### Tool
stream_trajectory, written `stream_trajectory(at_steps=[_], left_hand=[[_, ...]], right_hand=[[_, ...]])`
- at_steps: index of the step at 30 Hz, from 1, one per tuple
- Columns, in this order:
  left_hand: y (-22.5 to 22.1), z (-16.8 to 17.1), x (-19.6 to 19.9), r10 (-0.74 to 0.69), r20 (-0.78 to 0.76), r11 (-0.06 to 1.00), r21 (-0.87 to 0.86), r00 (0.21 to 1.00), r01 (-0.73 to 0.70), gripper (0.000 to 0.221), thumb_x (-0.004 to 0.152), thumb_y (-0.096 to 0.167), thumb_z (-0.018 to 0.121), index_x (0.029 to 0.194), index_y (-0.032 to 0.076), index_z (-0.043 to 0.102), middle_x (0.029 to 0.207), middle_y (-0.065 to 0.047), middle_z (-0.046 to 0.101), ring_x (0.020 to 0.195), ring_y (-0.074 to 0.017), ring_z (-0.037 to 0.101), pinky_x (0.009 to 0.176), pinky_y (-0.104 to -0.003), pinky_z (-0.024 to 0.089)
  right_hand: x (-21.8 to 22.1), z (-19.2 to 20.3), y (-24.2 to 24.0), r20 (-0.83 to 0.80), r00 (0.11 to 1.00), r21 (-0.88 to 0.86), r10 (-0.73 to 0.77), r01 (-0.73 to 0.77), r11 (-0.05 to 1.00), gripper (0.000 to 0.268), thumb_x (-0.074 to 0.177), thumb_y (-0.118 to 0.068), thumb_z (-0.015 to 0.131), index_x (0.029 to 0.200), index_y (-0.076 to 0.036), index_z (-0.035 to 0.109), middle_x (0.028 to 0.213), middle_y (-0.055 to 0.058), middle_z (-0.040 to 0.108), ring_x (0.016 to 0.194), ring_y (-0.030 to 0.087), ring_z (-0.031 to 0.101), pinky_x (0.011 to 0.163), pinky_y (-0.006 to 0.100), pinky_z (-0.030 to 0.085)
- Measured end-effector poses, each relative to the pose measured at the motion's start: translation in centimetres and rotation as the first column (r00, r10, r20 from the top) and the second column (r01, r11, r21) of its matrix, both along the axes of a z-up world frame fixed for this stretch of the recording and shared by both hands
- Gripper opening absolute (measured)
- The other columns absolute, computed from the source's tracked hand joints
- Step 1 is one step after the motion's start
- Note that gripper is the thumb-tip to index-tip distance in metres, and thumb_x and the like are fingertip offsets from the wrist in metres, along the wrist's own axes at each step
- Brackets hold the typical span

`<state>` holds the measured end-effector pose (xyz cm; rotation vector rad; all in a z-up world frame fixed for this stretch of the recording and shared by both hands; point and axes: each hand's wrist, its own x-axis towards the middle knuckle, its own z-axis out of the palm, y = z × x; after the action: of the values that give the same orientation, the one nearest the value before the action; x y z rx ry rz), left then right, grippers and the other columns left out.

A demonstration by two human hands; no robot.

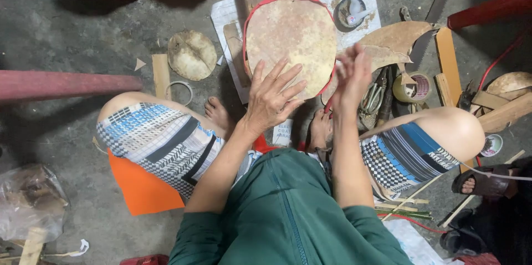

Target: Securing a skin onto a drum frame using a hammer and pliers

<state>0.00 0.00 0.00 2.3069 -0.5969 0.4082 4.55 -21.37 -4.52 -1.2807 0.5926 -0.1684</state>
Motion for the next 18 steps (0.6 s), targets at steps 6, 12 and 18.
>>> stream_trajectory(at_steps=[6, 12, 18], left_hand=[[0.0, -0.9, 0.4, 0.010, 0.020, 0.999, 0.045, 1.000, -0.011, 0.037, 0.095, 0.050, 0.067, 0.126, 0.030, 0.072, 0.148, 0.002, 0.060, 0.143, -0.0268, 0.049, 0.124, -0.060, 0.015], [-0.2, -2.5, 0.4, 0.042, 0.050, 0.998, 0.052, 0.998, -0.045, 0.037, 0.098, 0.054, 0.058, 0.125, 0.032, 0.071, 0.147, 0.001, 0.060, 0.140, -0.0276, 0.053, 0.118, -0.057, 0.026], [0.0, -1.2, 0.9, 0.075, 0.059, 0.997, 0.008, 0.995, -0.076, 0.040, 0.098, 0.059, 0.053, 0.125, 0.034, 0.071, 0.147, 0.001, 0.061, 0.139, -0.0292, 0.055, 0.116, -0.057, 0.031]], right_hand=[[10.1, -17.5, -8.7, -0.062, 0.909, -0.295, -0.413, 0.378, 0.877, 0.017, 0.085, -0.022, 0.073, 0.099, -0.018, 0.080, 0.089, 0.002, 0.070, 0.052, 0.016, 0.067, 0.041, 0.027, 0.053], [13.0, -17.0, -8.9, -0.155, 0.985, -0.939, 0.079, -0.172, 0.298, 0.003, 0.088, -0.027, 0.073, 0.089, -0.027, 0.076, 0.082, 0.001, 0.065, 0.081, 0.028, 0.068, 0.073, 0.044, 0.056], [15.2, -20.7, -8.8, -0.316, 0.923, -0.948, 0.221, -0.301, -0.099, 0.013, 0.088, -0.026, 0.079, 0.099, -0.032, 0.080, 0.093, -0.001, 0.056, 0.090, 0.028, 0.060, 0.069, 0.046, 0.059]])
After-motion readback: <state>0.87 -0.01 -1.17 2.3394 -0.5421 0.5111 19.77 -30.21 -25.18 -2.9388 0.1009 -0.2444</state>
